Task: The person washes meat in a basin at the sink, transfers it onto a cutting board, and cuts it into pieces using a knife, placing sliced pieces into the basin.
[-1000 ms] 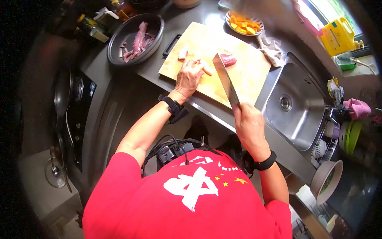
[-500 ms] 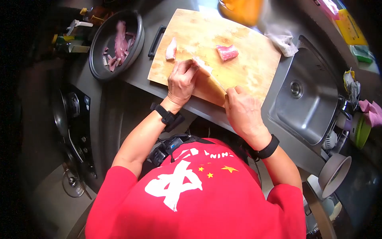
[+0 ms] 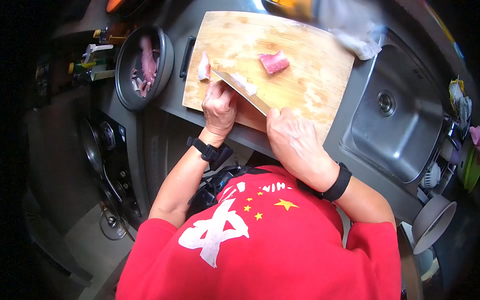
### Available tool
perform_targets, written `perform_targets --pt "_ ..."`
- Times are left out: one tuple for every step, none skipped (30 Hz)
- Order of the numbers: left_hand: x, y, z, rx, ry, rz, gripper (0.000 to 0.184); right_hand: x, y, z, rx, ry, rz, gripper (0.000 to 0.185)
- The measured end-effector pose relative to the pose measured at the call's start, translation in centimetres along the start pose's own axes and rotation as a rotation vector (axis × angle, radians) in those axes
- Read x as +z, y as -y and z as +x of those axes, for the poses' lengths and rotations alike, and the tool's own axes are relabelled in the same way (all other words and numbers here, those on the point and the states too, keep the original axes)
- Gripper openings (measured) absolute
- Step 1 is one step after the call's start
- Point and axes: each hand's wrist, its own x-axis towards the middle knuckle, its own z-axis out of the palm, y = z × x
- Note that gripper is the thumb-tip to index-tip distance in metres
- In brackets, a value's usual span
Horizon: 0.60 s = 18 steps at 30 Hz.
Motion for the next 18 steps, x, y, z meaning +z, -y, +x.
perform_targets --pt "0.0 0.0 0.0 0.001 0.003 0.001 0.021 -0.1 0.0 0.1 0.001 0.0 0.003 0.01" --pt "0.0 0.0 0.0 0.001 0.007 -0.001 0.021 -0.2 0.0 0.2 -0.028 -0.038 -0.032 0.007" --pt "0.0 0.0 0.0 0.001 0.012 -0.002 0.02 -0.2 0.0 0.3 -0.056 -0.075 -0.066 0.005" --pt "-0.1 -0.1 0.0 0.0 0.012 -0.001 0.02 -0.2 0.0 0.4 -0.057 -0.074 -0.066 0.005" --pt "-0.2 -0.1 0.1 -0.001 0.027 0.006 0.02 -0.2 0.0 0.5 -0.06 -0.078 -0.084 0.005" --pt "-0.2 -0.1 0.1 -0.003 0.042 0.013 0.02 -0.2 0.1 0.6 -0.063 -0.082 -0.102 0.004" --pt "-0.2 -0.1 0.1 -0.004 0.041 0.013 0.02 -0.2 0.2 0.7 -0.064 -0.081 -0.103 0.004" --pt "-0.2 -0.1 0.1 -0.003 0.04 0.009 0.02 -0.1 0.3 0.8 -0.058 -0.081 -0.117 0.004" --pt "-0.2 -0.1 0.0 -0.002 0.039 0.006 0.019 -0.1 0.4 0.9 -0.052 -0.081 -0.133 0.004" --pt "-0.2 0.0 0.0 -0.006 0.037 0.006 0.019 -0.1 0.5 1.0 -0.055 -0.079 -0.135 0.004" --pt "-0.1 0.0 0.0 0.006 0.025 -0.002 0.019 -0.2 0.5 1.1 -0.059 -0.074 -0.139 0.004" --pt "-0.1 0.0 0.0 0.017 0.013 -0.01 0.019 -0.2 0.5 1.3 -0.066 -0.069 -0.142 0.004" --pt "-0.1 0.0 0.0 0.012 0.009 -0.008 0.019 -0.4 0.4 1.4 -0.071 -0.066 -0.146 0.004" --pt "-0.1 0.0 0.0 0.001 0.011 -0.014 0.02 -0.7 0.3 1.4 -0.094 -0.065 -0.133 0.003" --pt "0.0 0.0 -0.1 -0.012 0.014 -0.02 0.02 -0.8 0.2 1.6 -0.116 -0.064 -0.121 0.003" --pt "0.0 0.0 -0.1 -0.011 -0.003 -0.033 0.019 -0.8 0.3 1.8 -0.121 -0.061 -0.123 0.003" --pt "0.1 0.1 -0.1 -0.016 -0.006 -0.031 0.019 -0.7 0.4 2.1 -0.094 -0.041 -0.118 0.003" --pt "0.3 0.2 -0.2 -0.014 -0.006 -0.035 0.016 -0.6 0.4 2.4 -0.068 -0.022 -0.113 0.003"
